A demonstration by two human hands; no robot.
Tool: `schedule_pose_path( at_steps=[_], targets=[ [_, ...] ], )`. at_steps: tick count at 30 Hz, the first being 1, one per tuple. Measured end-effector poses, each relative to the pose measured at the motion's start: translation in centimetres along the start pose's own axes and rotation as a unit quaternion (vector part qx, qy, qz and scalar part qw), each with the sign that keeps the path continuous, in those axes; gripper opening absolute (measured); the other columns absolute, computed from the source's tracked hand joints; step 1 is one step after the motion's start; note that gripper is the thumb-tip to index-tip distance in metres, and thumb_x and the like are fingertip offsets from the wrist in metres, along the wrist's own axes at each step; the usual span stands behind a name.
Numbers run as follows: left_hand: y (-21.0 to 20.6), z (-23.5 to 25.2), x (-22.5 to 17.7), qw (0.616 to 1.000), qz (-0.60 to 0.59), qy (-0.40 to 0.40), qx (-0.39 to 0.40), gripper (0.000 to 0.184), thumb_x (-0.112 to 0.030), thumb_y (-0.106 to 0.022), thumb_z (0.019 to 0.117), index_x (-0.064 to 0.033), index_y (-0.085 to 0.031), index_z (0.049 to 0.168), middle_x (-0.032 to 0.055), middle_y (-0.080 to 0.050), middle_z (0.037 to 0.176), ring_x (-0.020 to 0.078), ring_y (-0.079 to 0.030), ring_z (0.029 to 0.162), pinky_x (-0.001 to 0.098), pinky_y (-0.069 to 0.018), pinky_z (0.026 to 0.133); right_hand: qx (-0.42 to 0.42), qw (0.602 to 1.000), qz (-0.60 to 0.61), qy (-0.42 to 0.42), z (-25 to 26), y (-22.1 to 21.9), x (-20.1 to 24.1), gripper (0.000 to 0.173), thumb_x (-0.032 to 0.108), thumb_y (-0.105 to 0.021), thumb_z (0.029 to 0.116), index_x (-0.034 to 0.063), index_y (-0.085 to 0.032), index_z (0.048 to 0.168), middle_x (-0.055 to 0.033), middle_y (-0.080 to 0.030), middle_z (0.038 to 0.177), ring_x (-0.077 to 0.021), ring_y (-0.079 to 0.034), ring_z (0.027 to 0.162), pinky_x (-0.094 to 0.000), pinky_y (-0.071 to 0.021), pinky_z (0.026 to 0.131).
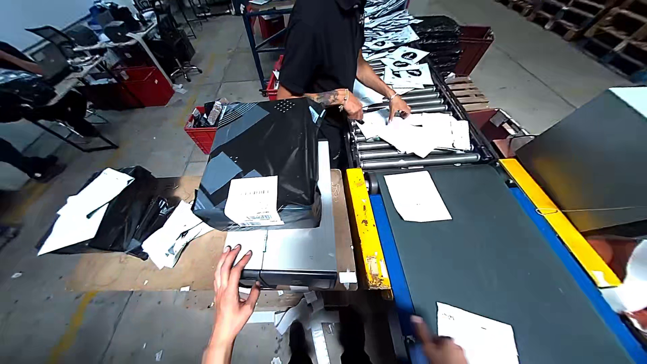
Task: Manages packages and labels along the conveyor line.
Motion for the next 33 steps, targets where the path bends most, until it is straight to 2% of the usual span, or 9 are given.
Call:
schedule_pose_path(
  at_steps=[3,9,15,20,23,26,28,30,33],
  targets=[
    [0.0,0.1,0.3,1.000,-0.009,0.006,0.010,0.058,-0.033,-0.063,0.0850,-0.0199,-0.060,0.141,0.0108,-0.044,0.158,0.0371,-0.026,0.153,0.0608,-0.0251,0.122,0.108,0.946,0.251,0.176,-6.5,-9.2,15.9,0.053,0.057,-0.062,0.0972,0.0079,-0.076,0.083,-0.0071,-0.071,0.070,-0.0232,-0.069,0.063,-0.0491,-0.0588,0.062],
    [0.6,-0.2,1.1,0.999,-0.019,-0.020,0.032,0.057,-0.036,-0.060,0.0899,-0.0223,-0.058,0.145,0.0075,-0.043,0.160,0.0347,-0.025,0.155,0.0602,-0.0259,0.122,0.177,0.804,0.566,-0.041,-9.8,-12.8,30.0,0.012,0.006,-0.067,0.0993,-0.0056,-0.069,0.100,-0.0094,-0.071,0.071,-0.0098,-0.056,0.047,-0.0247,-0.0432,0.042],
    [0.1,0.1,1.2,0.995,-0.031,-0.078,0.060,0.061,-0.039,-0.064,0.0916,-0.0182,-0.053,0.148,0.0182,-0.041,0.159,0.0389,-0.023,0.154,0.0545,-0.0153,0.127,0.086,0.859,0.502,0.044,-6.5,-6.9,19.9,0.018,0.015,-0.075,0.0945,-0.0028,-0.074,0.090,-0.0087,-0.072,0.068,-0.0145,-0.066,0.054,-0.0321,-0.0573,0.052],
    [-0.6,0.5,0.4,0.996,-0.019,-0.062,0.057,0.062,-0.036,-0.066,0.0899,-0.0150,-0.052,0.146,0.0229,-0.040,0.157,0.0416,-0.020,0.154,0.0550,-0.0121,0.126,-0.152,0.873,0.461,-0.040,13.6,5.7,4.2,0.030,0.022,-0.064,0.1039,-0.0043,-0.067,0.091,-0.0082,-0.069,0.073,-0.0145,-0.063,0.059,-0.0333,-0.0549,0.059],
    [-0.5,0.2,-0.2,0.999,0.004,-0.032,0.014,0.063,-0.038,-0.065,0.0839,-0.0099,-0.058,0.140,0.0234,-0.045,0.154,0.0434,-0.025,0.152,0.0583,-0.0161,0.124,-0.127,0.969,0.167,-0.127,17.4,6.3,-3.3,0.062,0.053,-0.077,0.0887,-0.0048,-0.074,0.110,-0.0275,-0.072,0.110,-0.0424,-0.069,0.107,-0.0621,-0.0516,0.095],
    [-0.2,0.3,-0.2,1.000,-0.002,-0.004,0.013,0.060,-0.036,-0.066,0.0845,-0.0123,-0.059,0.139,0.0185,-0.045,0.156,0.0398,-0.025,0.153,0.0579,-0.0192,0.125,-0.095,0.984,-0.016,-0.153,10.1,6.6,-6.5,0.098,0.084,-0.059,0.0817,-0.0055,-0.069,0.118,-0.0332,-0.068,0.119,-0.0513,-0.065,0.115,-0.0704,-0.0491,0.093],
    [-0.1,0.0,0.2,1.000,-0.006,0.011,0.010,0.060,-0.033,-0.066,0.0835,-0.0140,-0.060,0.140,0.0150,-0.044,0.157,0.0380,-0.025,0.154,0.0584,-0.0202,0.125,-0.088,0.994,0.007,-0.064,4.2,3.9,-3.2,0.087,0.074,-0.048,0.0960,-0.0092,-0.072,0.104,-0.0358,-0.070,0.102,-0.0540,-0.069,0.099,-0.0720,-0.0519,0.083],
    [-0.1,-0.3,0.7,1.000,-0.003,0.015,0.003,0.059,-0.034,-0.065,0.0841,-0.0166,-0.061,0.140,0.0118,-0.044,0.158,0.0370,-0.026,0.153,0.0592,-0.0224,0.124,-0.033,0.984,0.138,0.105,-2.4,-2.3,5.9,0.064,0.058,-0.056,0.0999,-0.0018,-0.074,0.084,-0.0224,-0.069,0.075,-0.0397,-0.069,0.072,-0.0626,-0.0552,0.068],
    [-0.3,-0.3,1.0,1.000,-0.013,0.012,0.014,0.059,-0.036,-0.064,0.0863,-0.0196,-0.059,0.142,0.0082,-0.042,0.160,0.0350,-0.024,0.155,0.0602,-0.0234,0.123,0.117,0.903,0.339,0.236,-8.2,-11.4,19.9,0.032,0.039,-0.072,0.0956,0.0081,-0.078,0.096,-0.0026,-0.076,0.083,-0.0150,-0.073,0.072,-0.0392,-0.0636,0.069]
  ],
)
Point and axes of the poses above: each hand's wrist, its own z-axis towards the middle knuckle, its own y-axis out of the back of the hand, x = y × z, the point moved 5 cm from there along z, towards the middle knuckle
